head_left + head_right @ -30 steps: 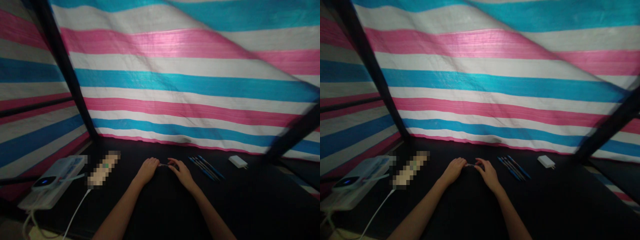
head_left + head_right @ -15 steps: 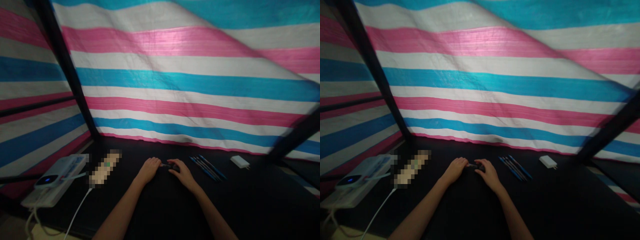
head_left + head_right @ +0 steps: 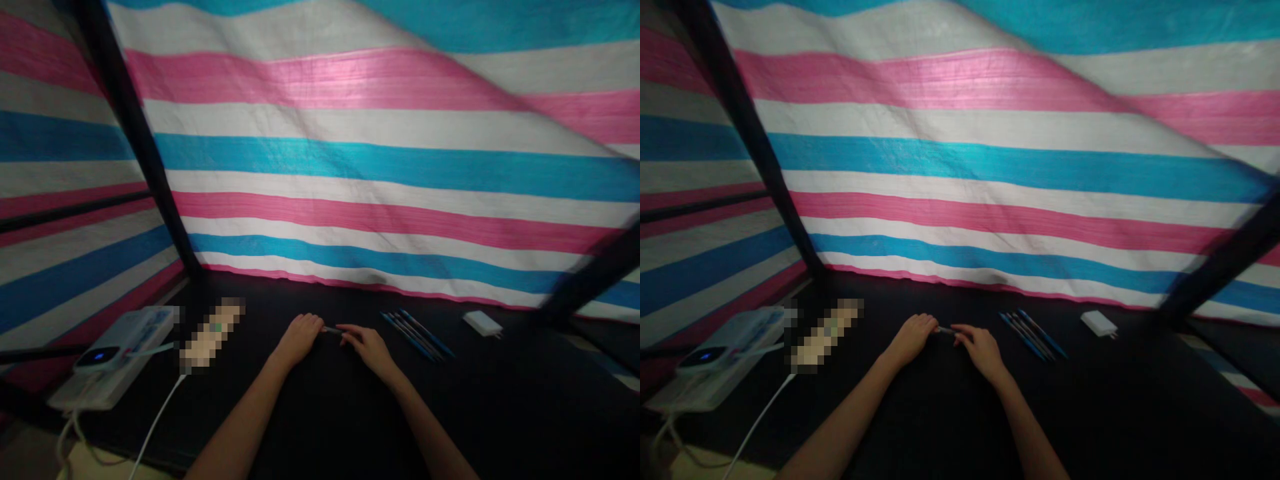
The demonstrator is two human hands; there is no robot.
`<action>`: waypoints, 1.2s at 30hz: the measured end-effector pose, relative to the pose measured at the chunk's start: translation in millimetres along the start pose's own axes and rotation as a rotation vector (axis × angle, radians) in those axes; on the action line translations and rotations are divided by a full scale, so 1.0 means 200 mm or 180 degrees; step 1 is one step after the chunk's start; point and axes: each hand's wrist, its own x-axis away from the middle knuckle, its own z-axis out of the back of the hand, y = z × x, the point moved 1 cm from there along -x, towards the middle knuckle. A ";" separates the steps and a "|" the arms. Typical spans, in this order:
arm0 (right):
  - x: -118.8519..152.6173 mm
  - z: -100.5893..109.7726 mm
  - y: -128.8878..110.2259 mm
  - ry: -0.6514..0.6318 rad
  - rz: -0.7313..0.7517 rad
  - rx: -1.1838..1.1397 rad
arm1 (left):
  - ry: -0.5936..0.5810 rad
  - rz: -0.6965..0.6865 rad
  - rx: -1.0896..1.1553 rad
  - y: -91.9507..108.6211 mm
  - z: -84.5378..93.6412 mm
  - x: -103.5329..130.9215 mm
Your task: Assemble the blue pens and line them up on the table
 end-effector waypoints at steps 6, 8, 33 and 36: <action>0.00 0.09 0.03 0.0518 -0.0092 0.0517 | 0.0162 0.0407 -0.0122 -0.03 0.01 0.00; 0.01 0.11 0.04 0.0578 -0.0070 0.0562 | 0.0210 0.0464 -0.0065 -0.03 0.01 0.00; 0.00 0.05 0.03 0.0403 0.0141 0.0169 | 0.0128 0.0026 0.0213 0.00 0.01 0.00; 0.01 0.05 0.02 0.0340 0.0134 0.0416 | 0.0106 0.0010 0.0203 0.01 0.01 0.00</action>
